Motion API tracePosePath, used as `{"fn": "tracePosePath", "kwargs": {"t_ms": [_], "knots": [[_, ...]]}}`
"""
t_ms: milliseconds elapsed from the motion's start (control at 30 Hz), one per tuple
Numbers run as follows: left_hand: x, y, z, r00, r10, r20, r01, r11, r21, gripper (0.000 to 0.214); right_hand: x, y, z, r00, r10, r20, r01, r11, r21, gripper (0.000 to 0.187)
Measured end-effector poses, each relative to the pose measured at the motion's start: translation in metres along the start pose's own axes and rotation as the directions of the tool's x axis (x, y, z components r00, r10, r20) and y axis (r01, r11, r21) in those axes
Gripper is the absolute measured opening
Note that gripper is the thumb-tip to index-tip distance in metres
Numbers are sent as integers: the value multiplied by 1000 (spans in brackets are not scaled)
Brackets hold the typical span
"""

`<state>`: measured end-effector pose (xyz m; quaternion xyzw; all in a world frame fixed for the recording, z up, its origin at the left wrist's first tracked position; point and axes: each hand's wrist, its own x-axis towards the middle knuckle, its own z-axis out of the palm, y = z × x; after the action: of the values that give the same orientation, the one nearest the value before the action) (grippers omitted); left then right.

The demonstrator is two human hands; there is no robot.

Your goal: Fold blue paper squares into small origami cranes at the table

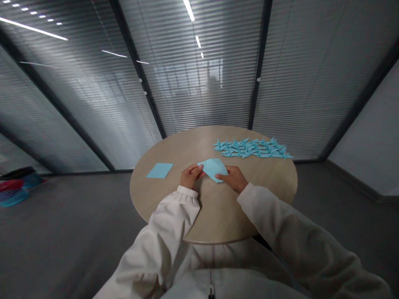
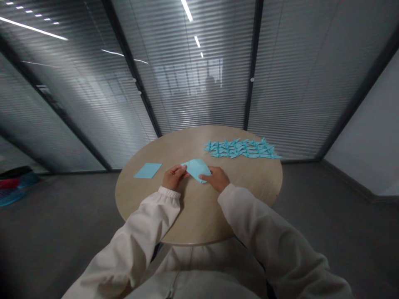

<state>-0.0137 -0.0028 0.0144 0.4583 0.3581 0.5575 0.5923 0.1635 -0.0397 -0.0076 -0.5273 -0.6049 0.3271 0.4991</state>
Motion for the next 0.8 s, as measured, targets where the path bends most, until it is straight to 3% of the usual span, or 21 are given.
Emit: {"fn": "tracePosePath", "kwargs": {"t_ms": [567,800], "knots": [[-3,5,3,991,4,-137,-7,1000,-16,38,0,-3,2,993,21,113,-40,985,169,37],[-2,3,3,988,21,-154,-21,1000,2,39,-2,-10,1,994,29,108,-39,994,100,37]]}}
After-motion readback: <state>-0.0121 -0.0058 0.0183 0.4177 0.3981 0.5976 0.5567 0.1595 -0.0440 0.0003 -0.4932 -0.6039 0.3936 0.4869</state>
